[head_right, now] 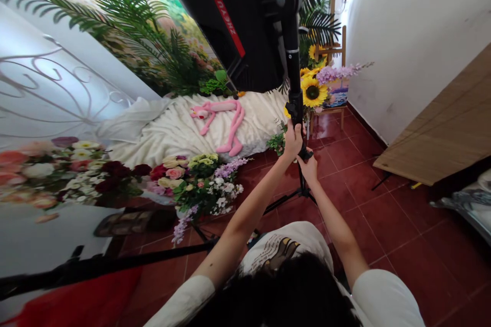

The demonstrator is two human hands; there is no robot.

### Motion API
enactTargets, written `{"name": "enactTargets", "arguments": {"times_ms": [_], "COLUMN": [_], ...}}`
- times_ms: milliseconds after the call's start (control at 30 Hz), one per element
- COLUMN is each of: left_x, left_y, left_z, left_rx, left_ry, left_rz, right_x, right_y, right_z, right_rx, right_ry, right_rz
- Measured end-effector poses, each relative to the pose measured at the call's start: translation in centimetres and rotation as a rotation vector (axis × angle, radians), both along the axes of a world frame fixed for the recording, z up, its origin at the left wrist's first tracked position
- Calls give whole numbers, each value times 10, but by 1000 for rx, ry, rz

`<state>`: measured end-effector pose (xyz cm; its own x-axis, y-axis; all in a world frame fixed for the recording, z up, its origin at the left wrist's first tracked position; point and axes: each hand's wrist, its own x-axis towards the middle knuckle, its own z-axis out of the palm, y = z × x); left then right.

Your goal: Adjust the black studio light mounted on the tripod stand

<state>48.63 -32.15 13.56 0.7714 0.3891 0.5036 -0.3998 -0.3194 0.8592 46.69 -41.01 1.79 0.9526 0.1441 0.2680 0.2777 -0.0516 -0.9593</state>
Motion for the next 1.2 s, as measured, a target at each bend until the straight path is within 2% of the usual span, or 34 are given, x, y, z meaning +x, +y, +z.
{"name": "enactTargets", "arguments": {"times_ms": [233, 433, 600, 967, 1200], "left_x": [0, 2, 4, 9, 9], "left_y": [1, 4, 6, 7, 6], "left_z": [5, 6, 5, 3, 3], "left_rx": [-14, 8, 11, -17, -10], "left_ry": [-23, -8, 16, 12, 13], "left_rz": [-27, -47, -57, -74, -74], "right_x": [-7, -20, -24, -22, -17], "right_y": [-3, -23, -39, -47, -40], "right_z": [14, 34, 33, 40, 42], "right_rx": [-41, -61, -217, -252, -281], "right_ry": [-20, -151, -218, -218, -71], "right_rz": [-11, -176, -184, -223, -127]}}
